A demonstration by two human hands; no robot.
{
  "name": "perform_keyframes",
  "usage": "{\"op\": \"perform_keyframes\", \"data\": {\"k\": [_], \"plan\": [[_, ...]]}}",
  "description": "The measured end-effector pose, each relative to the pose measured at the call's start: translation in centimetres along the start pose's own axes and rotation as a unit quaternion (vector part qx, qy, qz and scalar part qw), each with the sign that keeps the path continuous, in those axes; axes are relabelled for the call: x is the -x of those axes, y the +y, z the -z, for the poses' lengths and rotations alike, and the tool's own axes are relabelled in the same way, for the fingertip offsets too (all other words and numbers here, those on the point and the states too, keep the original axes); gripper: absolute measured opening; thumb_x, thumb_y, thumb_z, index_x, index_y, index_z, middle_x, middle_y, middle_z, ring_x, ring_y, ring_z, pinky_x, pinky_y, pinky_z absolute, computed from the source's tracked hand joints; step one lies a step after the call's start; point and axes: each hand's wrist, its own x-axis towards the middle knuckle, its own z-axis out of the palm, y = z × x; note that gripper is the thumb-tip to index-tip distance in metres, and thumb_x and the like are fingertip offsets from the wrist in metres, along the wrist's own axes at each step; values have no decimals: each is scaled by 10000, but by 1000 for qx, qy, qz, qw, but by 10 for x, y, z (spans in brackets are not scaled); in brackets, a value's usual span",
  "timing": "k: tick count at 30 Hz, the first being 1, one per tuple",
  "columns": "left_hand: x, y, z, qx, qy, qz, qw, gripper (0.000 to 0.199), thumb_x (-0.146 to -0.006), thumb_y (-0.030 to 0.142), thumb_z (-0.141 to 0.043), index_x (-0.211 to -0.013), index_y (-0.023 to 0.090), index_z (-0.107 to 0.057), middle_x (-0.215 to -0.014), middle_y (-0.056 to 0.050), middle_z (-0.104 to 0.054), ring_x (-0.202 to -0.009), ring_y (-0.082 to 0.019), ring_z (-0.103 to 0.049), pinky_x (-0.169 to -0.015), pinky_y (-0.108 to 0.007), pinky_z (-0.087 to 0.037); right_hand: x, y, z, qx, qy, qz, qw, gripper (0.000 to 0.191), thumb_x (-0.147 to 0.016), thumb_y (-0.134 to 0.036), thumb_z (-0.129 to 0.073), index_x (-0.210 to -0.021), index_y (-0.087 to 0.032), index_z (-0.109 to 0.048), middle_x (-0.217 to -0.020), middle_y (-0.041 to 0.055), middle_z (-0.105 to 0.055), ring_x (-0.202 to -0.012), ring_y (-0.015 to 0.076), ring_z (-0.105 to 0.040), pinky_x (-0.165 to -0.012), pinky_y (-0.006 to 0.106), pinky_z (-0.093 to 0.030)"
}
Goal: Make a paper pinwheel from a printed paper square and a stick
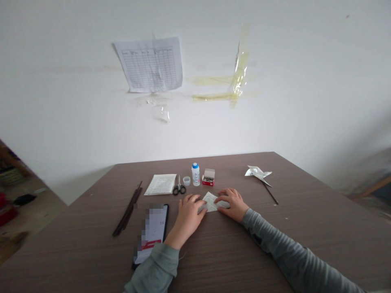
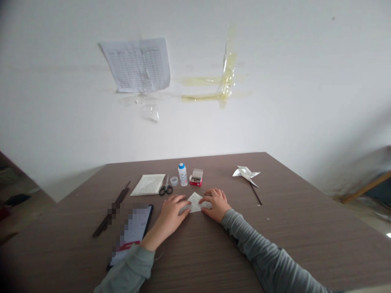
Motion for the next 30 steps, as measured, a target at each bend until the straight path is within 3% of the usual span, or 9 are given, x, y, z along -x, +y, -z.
{"op": "perform_keyframes", "data": {"k": [6, 14, 25, 30], "plan": [[4, 25, -5, -11, 4, 47, 999, 333, -1199, 257, -818, -1494, 309, -963, -1810, -150, -812, -1795, -460, -650, -1557, -767, -460, -4, -6, -6, 9, 16, -24, 1000, 264, -1001, -412, -965, -1257, -456, -1007, -1617, 40, -839, -1648, 499, -648, -1496, 692, -470], [5, 34, 0, -5, -7, 68, 998, 296, -1196, 270, -829, -1473, 294, -933, -1859, -136, -784, -1840, -440, -602, -1591, -774, -393, -7, -5, -9, 16, 14, -36, 999, 271, -989, -449, -1020, -1258, -444, -990, -1652, 51, -813, -1670, 486, -642, -1506, 662, -462], [1, 10, 12, 2, -23, 60, 998, 392, -1154, 234, -858, -1506, 364, -971, -1933, -98, -741, -1896, -466, -540, -1584, -849, -362, -11, 5, 5, 2, -20, -59, 998, 384, -977, -358, -1046, -1355, -422, -1016, -1759, 67, -770, -1781, 488, -566, -1521, 663, -455], [3, -2, 18, -5, -28, 57, 998, 440, -1160, 234, -854, -1571, 346, -961, -1969, -119, -708, -1917, -491, -521, -1587, -853, -351, -10, 13, 15, 5, -32, -74, 997, 430, -992, -332, -1046, -1412, -421, -1022, -1823, 93, -742, -1813, 471, -556, -1530, 675, -462]]}}
